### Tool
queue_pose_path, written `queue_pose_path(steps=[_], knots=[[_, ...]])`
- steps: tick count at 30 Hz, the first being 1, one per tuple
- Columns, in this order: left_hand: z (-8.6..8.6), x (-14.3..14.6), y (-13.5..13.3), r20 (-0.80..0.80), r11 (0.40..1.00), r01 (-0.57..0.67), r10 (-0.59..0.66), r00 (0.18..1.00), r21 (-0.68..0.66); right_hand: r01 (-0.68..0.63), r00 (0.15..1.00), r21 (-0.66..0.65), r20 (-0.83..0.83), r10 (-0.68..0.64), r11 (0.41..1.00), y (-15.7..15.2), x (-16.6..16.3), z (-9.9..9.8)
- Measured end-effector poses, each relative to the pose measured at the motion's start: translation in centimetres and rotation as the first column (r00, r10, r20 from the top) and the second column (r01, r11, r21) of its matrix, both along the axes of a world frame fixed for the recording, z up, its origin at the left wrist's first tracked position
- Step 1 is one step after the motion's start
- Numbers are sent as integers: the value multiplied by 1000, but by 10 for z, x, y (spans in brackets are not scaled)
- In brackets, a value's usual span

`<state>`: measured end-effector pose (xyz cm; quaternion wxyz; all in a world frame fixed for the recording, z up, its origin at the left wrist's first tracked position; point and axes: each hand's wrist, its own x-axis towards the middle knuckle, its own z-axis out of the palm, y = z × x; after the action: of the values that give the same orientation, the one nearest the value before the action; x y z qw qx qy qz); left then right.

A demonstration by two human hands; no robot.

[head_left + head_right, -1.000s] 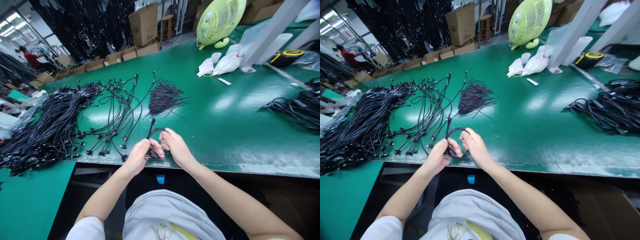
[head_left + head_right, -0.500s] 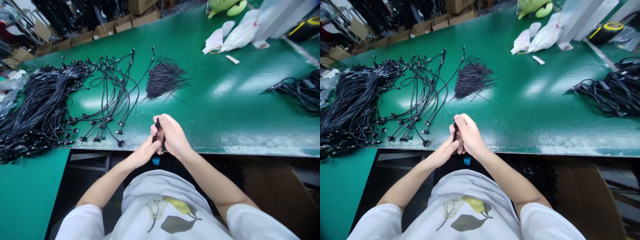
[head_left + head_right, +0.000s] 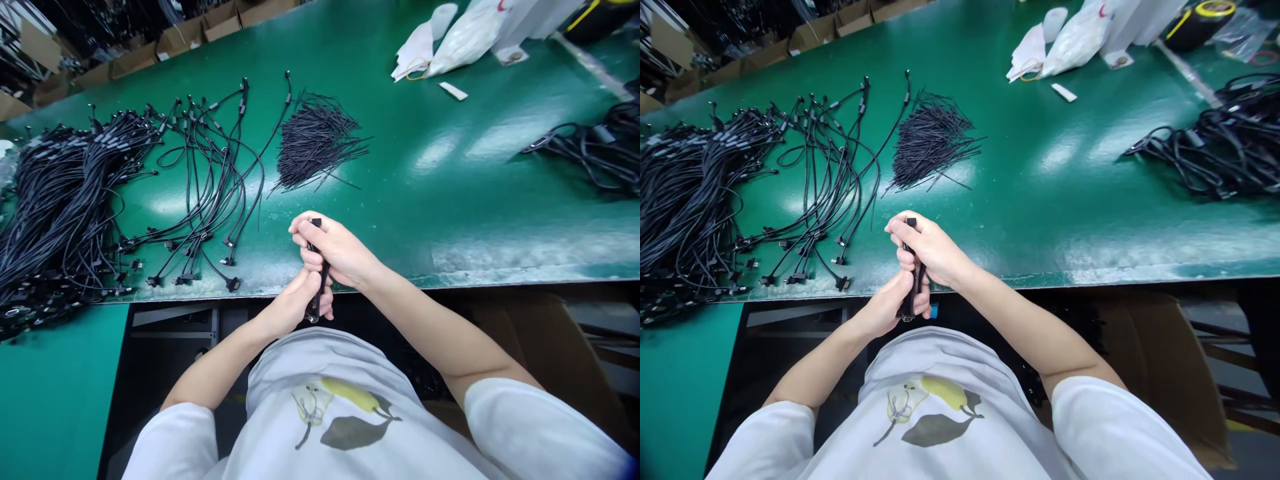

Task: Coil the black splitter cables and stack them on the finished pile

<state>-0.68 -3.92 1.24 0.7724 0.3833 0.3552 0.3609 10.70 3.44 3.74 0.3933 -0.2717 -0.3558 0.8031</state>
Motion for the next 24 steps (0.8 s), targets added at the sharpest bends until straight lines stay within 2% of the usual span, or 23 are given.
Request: queue_pose_path(steps=[5, 8, 11, 13, 15, 17, 21, 24], knots=[[6, -3, 4, -86, 1000, -20, 20, 996, -6, 176, 983, 105, -68, -169, 979, -1, 1, 2], [10, -9, 13, -73, 994, 82, -88, 993, -77, 211, 977, 209, -63, -202, 955, -1, 6, 1], [7, -11, 20, 87, 943, 243, -229, 970, -226, 163, 986, 236, -66, -151, 958, -1, 10, -1], [5, -8, 21, 225, 908, 301, -241, 944, -291, 161, 986, 217, -83, -146, 963, 0, 10, -3], [4, -2, 19, 317, 899, 294, -189, 929, -326, 194, 980, 203, -82, -180, 960, 1, 9, -5], [4, 4, 16, 341, 909, 262, -146, 929, -323, 238, 971, 213, -59, -230, 948, 1, 9, -7], [5, 14, 15, 180, 960, 171, -131, 975, -224, 222, 974, 204, -7, -226, 953, 1, 15, -5], [4, 15, 16, 97, 970, 155, -139, 986, -186, 142, 990, 46, -13, -141, 989, 1, 23, 2]])
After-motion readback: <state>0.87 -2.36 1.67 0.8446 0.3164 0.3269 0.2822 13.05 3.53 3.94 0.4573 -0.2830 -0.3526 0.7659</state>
